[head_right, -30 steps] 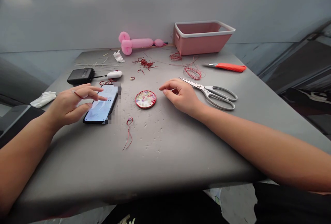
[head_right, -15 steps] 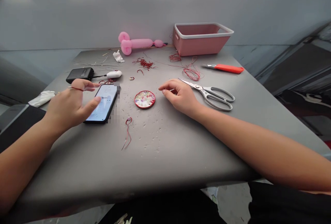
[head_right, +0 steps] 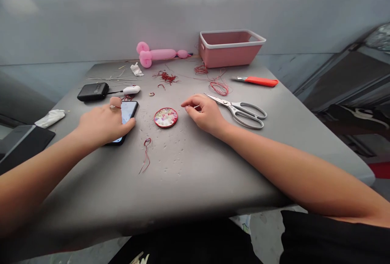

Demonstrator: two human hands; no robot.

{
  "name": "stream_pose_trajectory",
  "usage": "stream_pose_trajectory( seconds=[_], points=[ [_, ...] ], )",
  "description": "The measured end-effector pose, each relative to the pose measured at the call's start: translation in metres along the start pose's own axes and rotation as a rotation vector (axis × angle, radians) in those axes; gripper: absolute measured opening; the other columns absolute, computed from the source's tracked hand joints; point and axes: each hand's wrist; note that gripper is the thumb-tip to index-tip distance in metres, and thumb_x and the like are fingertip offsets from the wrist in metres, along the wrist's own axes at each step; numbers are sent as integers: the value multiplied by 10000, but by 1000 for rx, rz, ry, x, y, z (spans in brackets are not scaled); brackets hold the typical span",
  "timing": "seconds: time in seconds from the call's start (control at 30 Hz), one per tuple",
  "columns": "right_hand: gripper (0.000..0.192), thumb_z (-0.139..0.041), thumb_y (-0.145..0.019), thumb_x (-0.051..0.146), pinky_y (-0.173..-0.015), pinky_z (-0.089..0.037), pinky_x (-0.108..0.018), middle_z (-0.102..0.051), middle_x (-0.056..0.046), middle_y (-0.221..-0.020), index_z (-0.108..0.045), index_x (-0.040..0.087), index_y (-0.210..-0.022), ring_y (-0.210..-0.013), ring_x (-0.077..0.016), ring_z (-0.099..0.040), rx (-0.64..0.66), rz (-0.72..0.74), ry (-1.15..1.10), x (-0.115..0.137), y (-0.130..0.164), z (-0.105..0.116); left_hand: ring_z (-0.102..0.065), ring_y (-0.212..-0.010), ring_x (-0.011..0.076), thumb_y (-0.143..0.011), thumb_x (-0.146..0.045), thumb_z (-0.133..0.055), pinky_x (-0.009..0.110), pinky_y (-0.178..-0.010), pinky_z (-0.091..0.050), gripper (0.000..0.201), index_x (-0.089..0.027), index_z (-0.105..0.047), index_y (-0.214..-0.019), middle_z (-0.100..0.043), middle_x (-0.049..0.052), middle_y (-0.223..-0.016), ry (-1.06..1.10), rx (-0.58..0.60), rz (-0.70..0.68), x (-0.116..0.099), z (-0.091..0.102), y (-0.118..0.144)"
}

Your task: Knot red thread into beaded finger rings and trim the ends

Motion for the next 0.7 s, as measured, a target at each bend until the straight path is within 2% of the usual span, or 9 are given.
stream_pose_trajectory(
  seconds=[0.1, 0.2, 0.3, 0.4, 0.5, 0.7],
  points=[
    [164, -558, -839, 225, -804, -483, -373, -687, -71, -1009, -708, 200, -901, -921, -207, -629, 1, 4, -2, 0, 0, 0, -649, -987, 477, -785, -545, -409, 505, -678, -522, 797, -40, -341, -1398, -661, 304, -1102, 1, 14, 29, -4, 7, -18],
    [160, -557, -839, 225, -788, -485, -367, -687, -69, -997, -706, 204, -893, -908, -204, -628, 3, 6, 0, 0, 0, 0, -667, -951, 450, -774, -556, -409, 487, -678, -520, 822, -70, -331, -1433, -697, 271, -1050, 7, 23, 39, -6, 9, -35],
    [159, -554, -842, 228, -782, -489, -360, -688, -65, -994, -705, 209, -889, -905, -201, -628, 6, 10, 3, 1, 0, 0, -678, -932, 443, -756, -568, -419, 495, -700, -518, 815, -96, -399, -1420, -721, 251, -993, 7, 35, 58, -8, 10, -46],
    [156, -556, -842, 233, -789, -493, -358, -690, -65, -1002, -704, 213, -885, -931, -205, -630, 5, 16, 2, 1, 1, 0, -670, -980, 440, -737, -561, -442, 499, -746, -517, 764, -128, -497, -1365, -713, 248, -1055, 14, 47, 53, -8, 10, -49],
    [156, -556, -840, 234, -791, -491, -364, -691, -66, -1001, -705, 216, -880, -934, -208, -630, 3, 18, -3, 1, 1, 0, -643, -1051, 449, -730, -565, -447, 508, -783, -516, 750, -139, -521, -1344, -681, 253, -1153, 22, 52, 58, -6, 9, -50],
    [156, -560, -835, 236, -790, -484, -367, -687, -70, -999, -705, 207, -884, -918, -206, -630, 4, 10, -24, -1, 1, -1, -662, -1008, 430, -719, -572, -474, 512, -809, -513, 752, -167, -522, -1350, -710, 223, -1068, 48, 84, 63, -1, 11, -53]
  ],
)
Point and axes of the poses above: each hand's wrist, its own y-axis away from the middle knuckle, its own z-axis out of the back of the hand, x = y × z
